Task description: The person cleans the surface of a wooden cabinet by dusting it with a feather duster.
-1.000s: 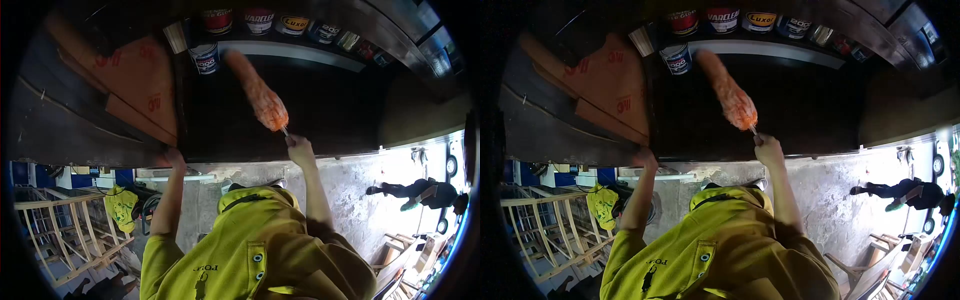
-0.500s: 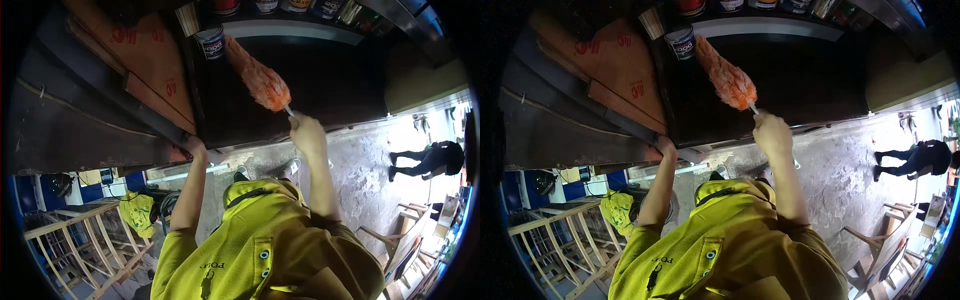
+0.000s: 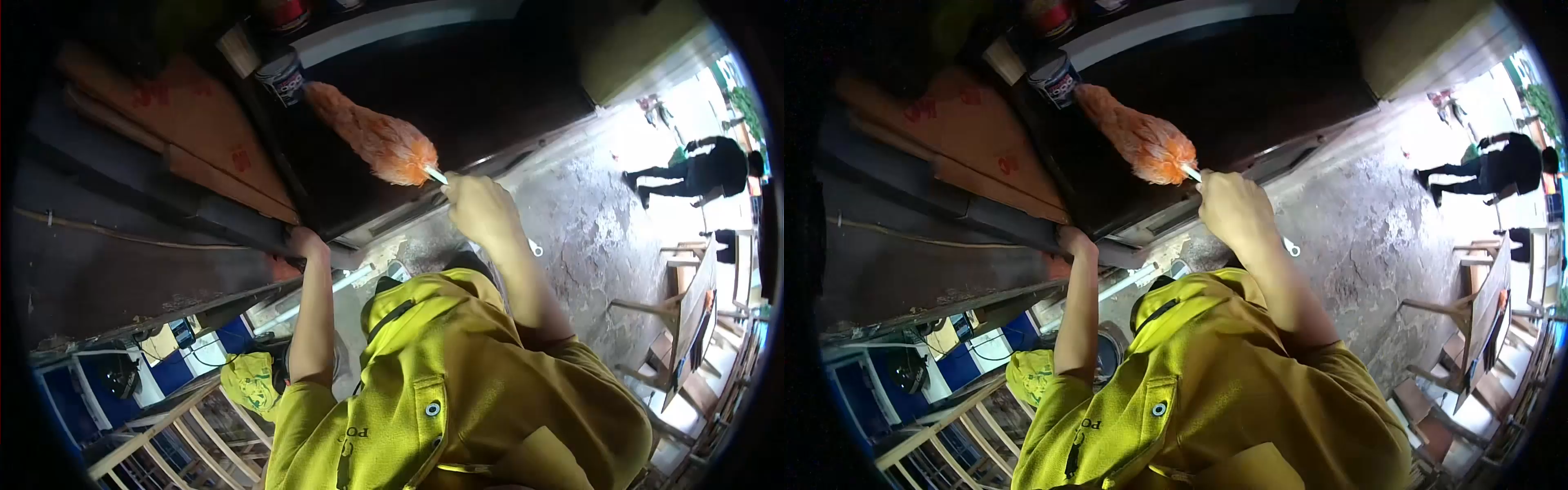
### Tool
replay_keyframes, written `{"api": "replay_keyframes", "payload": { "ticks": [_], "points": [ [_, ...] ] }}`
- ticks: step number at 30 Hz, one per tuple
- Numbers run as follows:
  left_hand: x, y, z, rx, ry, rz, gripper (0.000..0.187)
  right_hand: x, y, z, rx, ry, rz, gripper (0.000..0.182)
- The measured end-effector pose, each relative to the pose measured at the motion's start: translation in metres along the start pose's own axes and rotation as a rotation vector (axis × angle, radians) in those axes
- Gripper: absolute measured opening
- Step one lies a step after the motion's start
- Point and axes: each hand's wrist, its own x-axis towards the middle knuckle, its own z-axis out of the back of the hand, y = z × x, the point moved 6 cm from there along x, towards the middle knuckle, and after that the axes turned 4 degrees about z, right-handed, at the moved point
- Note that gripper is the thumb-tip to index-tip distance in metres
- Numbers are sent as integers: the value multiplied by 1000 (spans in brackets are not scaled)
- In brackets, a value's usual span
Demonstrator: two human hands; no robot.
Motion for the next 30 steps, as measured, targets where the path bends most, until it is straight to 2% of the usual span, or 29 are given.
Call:
{"api": "replay_keyframes", "payload": {
  "ticks": [1,3,5,7,8,9,10,13,15,17,18,19,20,22,25,26,27,28,29,30],
  "points": [
    [3,8,17,96,-22,47,37,-15,-2,-2,-14,50,-16,22],
    [9,16,-15,245,-5,96,35,-10,3,-8,77,54,19,22],
    [-26,-15,-49,-160,417,474,48,25,-3,-38,157,157,18,22],
    [-42,-40,-46,243,475,172,53,41,-31,-54,231,-132,-56,22],
    [-21,-30,-40,246,501,152,53,35,-41,-55,285,-91,-105,24],
    [11,-7,-29,390,328,-32,38,27,-41,-55,265,-94,-106,25],
    [28,2,-22,526,142,-207,32,17,-38,-60,241,-88,-108,26],
    [35,12,-14,483,82,-145,32,-6,-15,-68,256,-31,-107,26],
    [38,16,-8,414,17,-70,33,-2,-19,-61,293,22,43,30],
    [39,21,-2,340,-54,8,34,17,-62,-69,284,40,-85,26],
    [39,23,1,308,-92,43,34,18,-90,-67,435,53,-219,24],
    [45,25,6,305,-92,39,34,16,-117,-60,423,-103,-277,25],
    [51,27,10,419,-75,17,35,14,-148,-53,400,-255,-329,26],
    [63,31,17,665,-43,-43,38,13,-200,-36,358,-384,-542,32],
    [78,36,23,1023,39,-146,42,15,-213,-5,272,-467,-583,34],
    [67,25,17,1146,66,-184,43,16,-195,9,310,-483,-414,30],
    [50,17,17,1150,71,-198,43,26,-192,1,452,-429,-293,27],
    [21,-15,23,742,6,-45,44,36,-193,-9,593,-380,-172,25],
    [-26,-40,-12,332,-47,106,45,50,-196,-19,687,-404,-9,17],
    [-53,-62,-21,336,-26,92,45,58,-211,-25,696,-426,-19,17]
  ]
}}
